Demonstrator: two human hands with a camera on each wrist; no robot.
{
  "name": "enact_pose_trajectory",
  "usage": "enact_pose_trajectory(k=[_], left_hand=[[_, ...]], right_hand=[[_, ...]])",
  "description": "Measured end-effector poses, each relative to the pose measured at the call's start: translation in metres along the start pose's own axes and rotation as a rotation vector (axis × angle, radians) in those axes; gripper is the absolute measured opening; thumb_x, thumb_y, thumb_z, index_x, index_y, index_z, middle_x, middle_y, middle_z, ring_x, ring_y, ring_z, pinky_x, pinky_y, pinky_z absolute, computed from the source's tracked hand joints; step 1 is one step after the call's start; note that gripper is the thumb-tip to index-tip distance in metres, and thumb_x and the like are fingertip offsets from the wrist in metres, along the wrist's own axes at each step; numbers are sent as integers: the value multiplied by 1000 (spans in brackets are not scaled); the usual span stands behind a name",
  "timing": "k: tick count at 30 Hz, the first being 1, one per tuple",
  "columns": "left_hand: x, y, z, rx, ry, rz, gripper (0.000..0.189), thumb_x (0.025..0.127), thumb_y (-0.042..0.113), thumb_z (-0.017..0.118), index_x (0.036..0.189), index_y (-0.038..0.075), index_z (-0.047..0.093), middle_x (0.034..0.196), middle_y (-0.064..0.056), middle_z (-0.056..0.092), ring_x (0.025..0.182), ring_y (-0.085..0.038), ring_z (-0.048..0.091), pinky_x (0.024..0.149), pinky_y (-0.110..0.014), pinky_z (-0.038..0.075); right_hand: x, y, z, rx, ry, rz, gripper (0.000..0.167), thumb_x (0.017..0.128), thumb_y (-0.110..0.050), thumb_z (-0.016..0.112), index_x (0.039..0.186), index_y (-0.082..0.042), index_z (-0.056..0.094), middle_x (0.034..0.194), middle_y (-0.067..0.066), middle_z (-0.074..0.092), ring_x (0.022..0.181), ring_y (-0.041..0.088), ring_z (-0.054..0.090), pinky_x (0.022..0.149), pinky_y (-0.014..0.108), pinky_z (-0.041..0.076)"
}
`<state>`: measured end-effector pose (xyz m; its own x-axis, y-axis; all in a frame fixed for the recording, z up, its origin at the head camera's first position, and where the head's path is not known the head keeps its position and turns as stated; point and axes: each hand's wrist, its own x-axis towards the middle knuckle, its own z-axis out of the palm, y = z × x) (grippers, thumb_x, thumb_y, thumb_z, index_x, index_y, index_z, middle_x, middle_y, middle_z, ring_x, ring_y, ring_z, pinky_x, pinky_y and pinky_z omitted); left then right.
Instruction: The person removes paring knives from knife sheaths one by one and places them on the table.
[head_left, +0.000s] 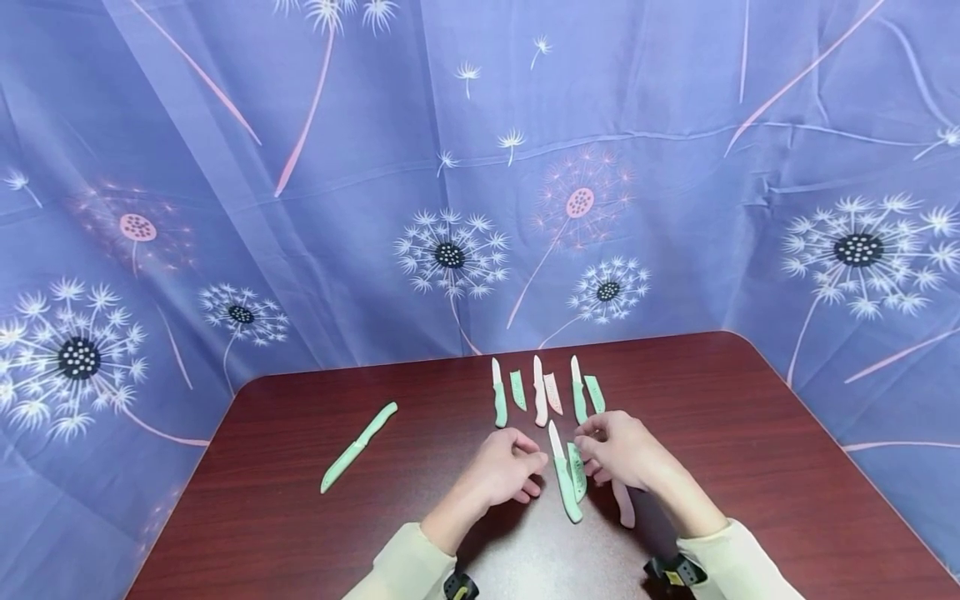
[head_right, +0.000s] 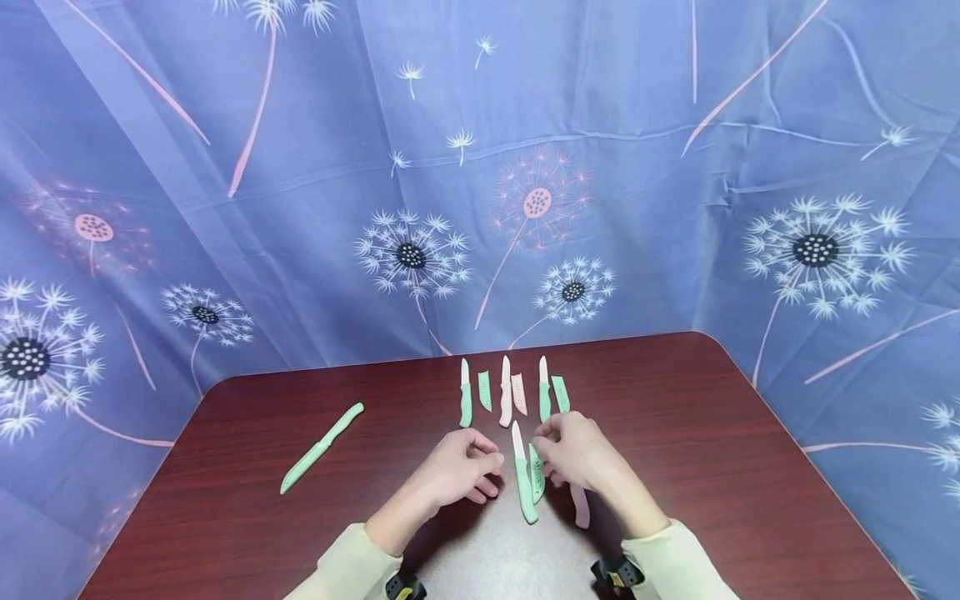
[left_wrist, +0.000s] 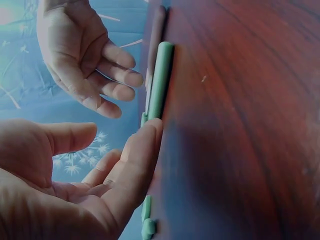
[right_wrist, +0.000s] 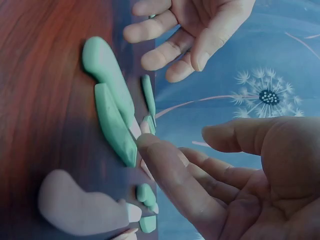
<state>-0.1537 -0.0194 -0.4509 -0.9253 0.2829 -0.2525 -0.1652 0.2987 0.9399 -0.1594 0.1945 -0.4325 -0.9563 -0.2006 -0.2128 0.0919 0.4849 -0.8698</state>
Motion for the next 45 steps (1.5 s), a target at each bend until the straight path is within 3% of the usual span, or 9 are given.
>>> enact_pose_trajectory(k=[8, 11, 15, 19, 30, 38, 42, 45], left_hand=[[-3, 2, -11, 138, 65, 65, 14, 100, 15, 74, 109, 5, 68, 86, -10, 72, 67, -22, 73, 56, -37, 61], [-5, 3, -16, 255, 111, 108, 16, 99, 19, 76, 109, 7, 70, 87, -3, 71, 71, -16, 72, 67, -38, 60], [-8, 5, -22, 393, 193, 157, 18, 98, 23, 77, 110, 10, 72, 90, 6, 69, 84, -12, 66, 81, -39, 55], [-9, 6, -29, 433, 242, 176, 20, 98, 23, 78, 112, 10, 73, 92, 7, 69, 88, -13, 64, 81, -39, 54], [-16, 5, -50, 517, 348, 235, 21, 96, 22, 79, 114, 11, 73, 98, 3, 75, 83, -10, 69, 74, -38, 56], [-18, 2, -64, 614, 422, 240, 28, 95, 24, 80, 119, 11, 73, 111, -4, 76, 93, -22, 73, 76, -43, 58], [-19, -1, -70, 663, 467, 254, 31, 95, 24, 81, 121, 11, 74, 113, -6, 75, 95, -24, 73, 78, -45, 58], [-19, -4, -74, 701, 505, 268, 32, 94, 24, 82, 122, 11, 74, 113, -7, 74, 96, -26, 73, 78, -47, 59]], right_hand=[[-1, -6, 4, -68, 27, -47, 26, 101, -6, 66, 123, 8, 68, 90, 12, 71, 72, 25, 71, 64, 41, 63], [-1, -8, 5, -127, 32, -88, 26, 101, -9, 68, 123, 5, 69, 85, 10, 71, 68, 23, 69, 62, 37, 61], [0, -10, 6, -250, 45, -187, 24, 101, -12, 69, 120, 0, 73, 88, 1, 73, 75, 14, 67, 69, 33, 56], [3, -11, 9, -325, 59, -249, 20, 101, -13, 69, 118, -4, 75, 93, -6, 74, 84, 7, 66, 77, 33, 54], [9, -16, 20, -387, 59, -376, 19, 102, -13, 70, 120, -9, 74, 101, -4, 76, 87, 6, 67, 77, 32, 57], [10, -20, 31, -459, 139, -483, 23, 99, -12, 74, 122, -7, 75, 118, 4, 75, 95, 16, 71, 85, 40, 61], [12, -20, 35, -517, 171, -546, 27, 98, -10, 75, 124, -4, 75, 119, 6, 73, 102, 25, 72, 87, 43, 60], [14, -19, 39, -556, 189, -582, 29, 97, -10, 76, 126, -5, 74, 118, 6, 72, 101, 24, 72, 86, 43, 60]])
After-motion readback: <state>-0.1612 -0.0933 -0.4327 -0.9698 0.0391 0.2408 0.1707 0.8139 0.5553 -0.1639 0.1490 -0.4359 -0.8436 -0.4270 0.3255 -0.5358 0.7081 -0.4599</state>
